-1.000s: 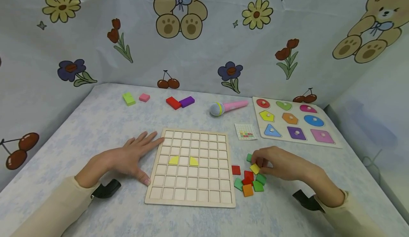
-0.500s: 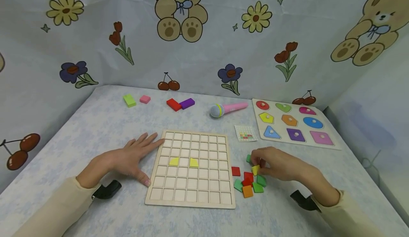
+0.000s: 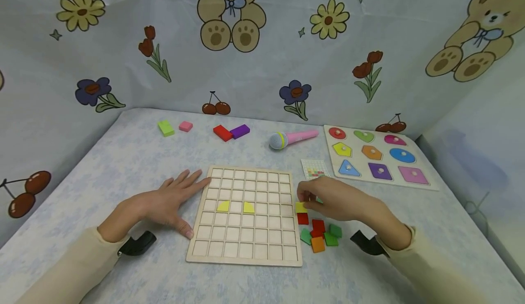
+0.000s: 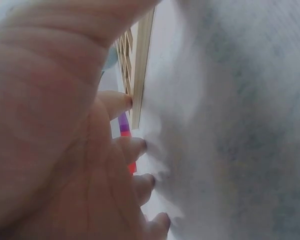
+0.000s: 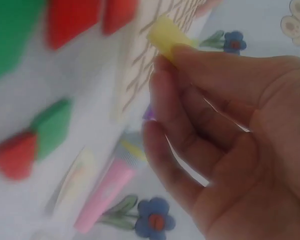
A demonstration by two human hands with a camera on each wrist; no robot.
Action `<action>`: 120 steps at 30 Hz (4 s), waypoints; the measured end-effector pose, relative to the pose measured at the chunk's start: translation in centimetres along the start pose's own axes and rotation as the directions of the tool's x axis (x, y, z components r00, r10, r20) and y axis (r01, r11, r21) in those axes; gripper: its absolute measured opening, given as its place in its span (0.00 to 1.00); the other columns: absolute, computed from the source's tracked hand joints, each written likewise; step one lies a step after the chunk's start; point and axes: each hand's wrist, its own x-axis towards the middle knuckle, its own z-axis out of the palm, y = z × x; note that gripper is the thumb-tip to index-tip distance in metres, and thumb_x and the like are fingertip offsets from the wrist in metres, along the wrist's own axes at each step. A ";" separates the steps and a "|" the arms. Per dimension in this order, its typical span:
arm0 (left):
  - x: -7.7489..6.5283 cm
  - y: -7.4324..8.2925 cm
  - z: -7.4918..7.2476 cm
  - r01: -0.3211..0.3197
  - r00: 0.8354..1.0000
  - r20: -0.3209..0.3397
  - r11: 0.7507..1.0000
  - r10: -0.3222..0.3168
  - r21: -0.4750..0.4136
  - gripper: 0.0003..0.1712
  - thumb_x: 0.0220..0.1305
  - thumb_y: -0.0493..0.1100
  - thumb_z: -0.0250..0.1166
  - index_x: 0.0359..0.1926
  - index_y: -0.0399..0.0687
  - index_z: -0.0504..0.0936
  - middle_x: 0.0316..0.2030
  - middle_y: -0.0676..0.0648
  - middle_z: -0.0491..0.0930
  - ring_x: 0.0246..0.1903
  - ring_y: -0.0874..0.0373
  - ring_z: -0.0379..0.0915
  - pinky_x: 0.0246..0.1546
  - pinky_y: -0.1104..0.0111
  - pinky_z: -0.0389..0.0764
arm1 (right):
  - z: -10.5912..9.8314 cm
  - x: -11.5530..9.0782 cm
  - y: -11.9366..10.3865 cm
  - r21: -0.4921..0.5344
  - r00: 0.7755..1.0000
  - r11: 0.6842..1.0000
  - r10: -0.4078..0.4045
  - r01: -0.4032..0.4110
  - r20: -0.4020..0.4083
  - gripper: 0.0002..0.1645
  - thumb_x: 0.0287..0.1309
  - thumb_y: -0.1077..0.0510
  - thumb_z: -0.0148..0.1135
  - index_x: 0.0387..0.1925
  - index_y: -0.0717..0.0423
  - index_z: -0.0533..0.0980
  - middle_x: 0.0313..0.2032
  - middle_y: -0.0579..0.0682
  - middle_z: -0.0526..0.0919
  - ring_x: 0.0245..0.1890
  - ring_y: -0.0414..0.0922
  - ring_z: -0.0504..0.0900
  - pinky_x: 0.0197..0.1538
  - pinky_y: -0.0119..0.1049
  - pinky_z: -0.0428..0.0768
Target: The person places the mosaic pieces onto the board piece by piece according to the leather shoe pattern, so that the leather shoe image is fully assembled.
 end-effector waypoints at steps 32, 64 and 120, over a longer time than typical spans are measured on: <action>0.0 -0.2 -0.1 -0.016 1.000 -0.008 1.000 0.016 0.024 0.75 0.40 0.69 0.79 0.80 0.48 0.47 0.79 0.33 0.36 0.76 0.27 0.25 0.66 0.27 0.35 | 3.7 9.5 -8.5 0.013 0.964 0.968 -0.248 0.251 -0.098 0.04 0.64 0.62 0.64 0.34 0.49 0.80 0.27 0.38 0.80 0.28 0.34 0.74 0.34 0.25 0.74; -0.2 -0.3 0.1 -0.007 1.000 0.002 1.000 0.007 0.013 0.75 0.40 0.69 0.79 0.80 0.48 0.46 0.79 0.33 0.35 0.76 0.27 0.24 0.66 0.28 0.34 | 4.3 5.1 -7.7 -0.122 0.967 0.959 -0.251 0.254 0.037 0.17 0.69 0.48 0.62 0.55 0.44 0.82 0.51 0.42 0.83 0.50 0.38 0.81 0.55 0.35 0.80; 0.1 -0.4 0.0 -0.011 1.000 -0.001 1.000 0.011 0.013 0.75 0.40 0.69 0.79 0.80 0.48 0.46 0.79 0.34 0.35 0.76 0.28 0.23 0.67 0.29 0.33 | 3.4 -3.5 0.8 0.010 0.998 0.998 -0.058 0.058 0.013 0.06 0.59 0.52 0.72 0.34 0.37 0.80 0.35 0.32 0.77 0.35 0.32 0.75 0.41 0.29 0.78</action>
